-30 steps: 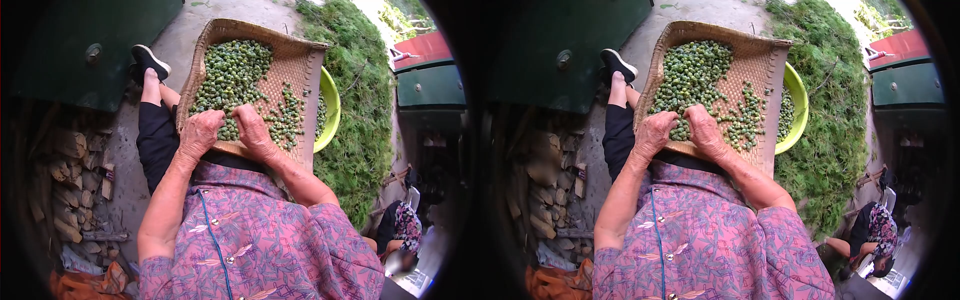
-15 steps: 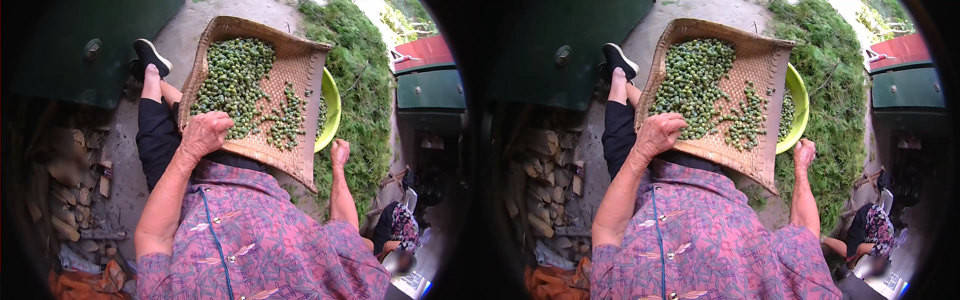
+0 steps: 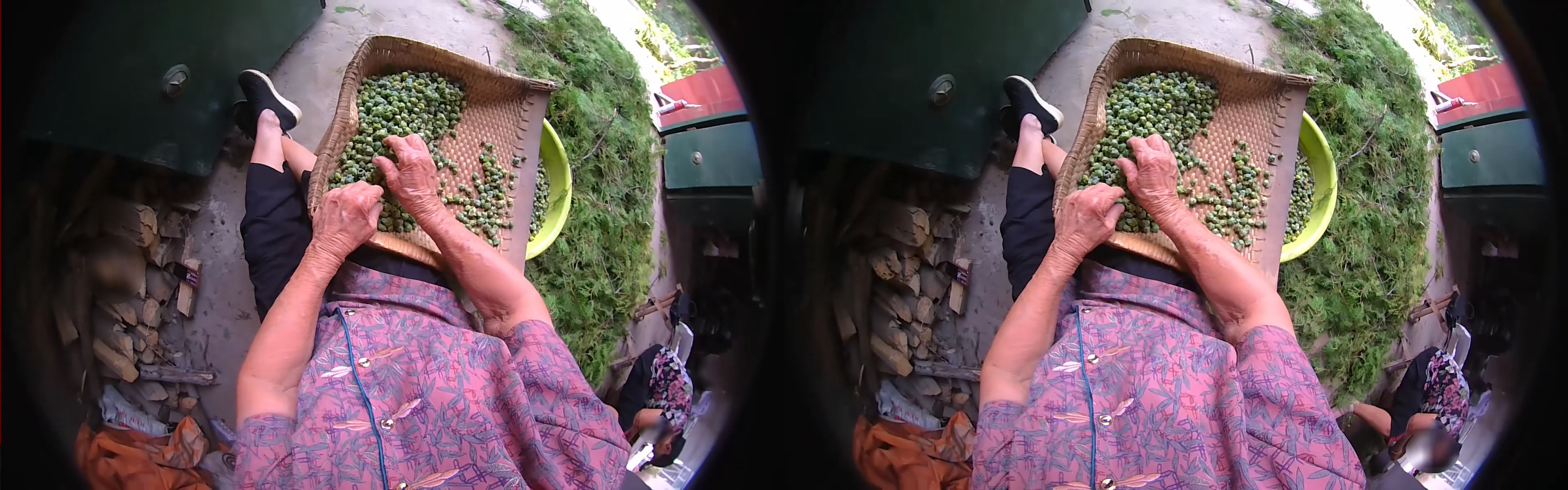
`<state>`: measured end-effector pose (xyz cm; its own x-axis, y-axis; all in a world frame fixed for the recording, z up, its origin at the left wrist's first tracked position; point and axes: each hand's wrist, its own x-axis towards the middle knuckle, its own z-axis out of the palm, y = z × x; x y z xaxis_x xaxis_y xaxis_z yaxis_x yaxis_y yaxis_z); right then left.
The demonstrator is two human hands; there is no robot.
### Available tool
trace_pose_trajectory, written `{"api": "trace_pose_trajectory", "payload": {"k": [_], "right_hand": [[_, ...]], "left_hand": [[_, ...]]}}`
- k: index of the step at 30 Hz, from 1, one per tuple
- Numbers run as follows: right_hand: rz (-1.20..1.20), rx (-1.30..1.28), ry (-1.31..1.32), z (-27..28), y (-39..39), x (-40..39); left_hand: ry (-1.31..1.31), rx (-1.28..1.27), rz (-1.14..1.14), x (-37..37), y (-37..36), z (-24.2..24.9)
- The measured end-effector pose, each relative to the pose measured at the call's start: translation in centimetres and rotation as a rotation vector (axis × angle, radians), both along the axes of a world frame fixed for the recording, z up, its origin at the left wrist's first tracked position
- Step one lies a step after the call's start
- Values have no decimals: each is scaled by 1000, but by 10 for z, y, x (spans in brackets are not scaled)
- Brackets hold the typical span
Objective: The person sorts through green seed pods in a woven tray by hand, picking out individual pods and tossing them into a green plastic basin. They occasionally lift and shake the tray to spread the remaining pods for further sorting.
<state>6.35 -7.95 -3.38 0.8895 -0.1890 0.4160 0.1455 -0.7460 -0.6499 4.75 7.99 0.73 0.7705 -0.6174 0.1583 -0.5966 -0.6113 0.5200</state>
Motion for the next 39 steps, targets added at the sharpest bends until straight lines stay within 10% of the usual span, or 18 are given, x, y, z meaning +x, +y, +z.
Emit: {"api": "trace_pose_trajectory", "payload": {"k": [7,9,13,27,39], "right_hand": [[-71,277,38,0,-3,-2],[-63,1103,333,7,-9,-12],[4,1274,429,11,-7,-29],[90,1097,369,24,21,-47],[-316,536,91,36,-74,-99]], "left_hand": [[-29,-81,104,1,-1,-5],[-20,-119,135,1,-2,-5],[26,-175,193,2,-5,0],[175,-271,163,4,0,-6],[50,-207,48,2,1,-2]]}}
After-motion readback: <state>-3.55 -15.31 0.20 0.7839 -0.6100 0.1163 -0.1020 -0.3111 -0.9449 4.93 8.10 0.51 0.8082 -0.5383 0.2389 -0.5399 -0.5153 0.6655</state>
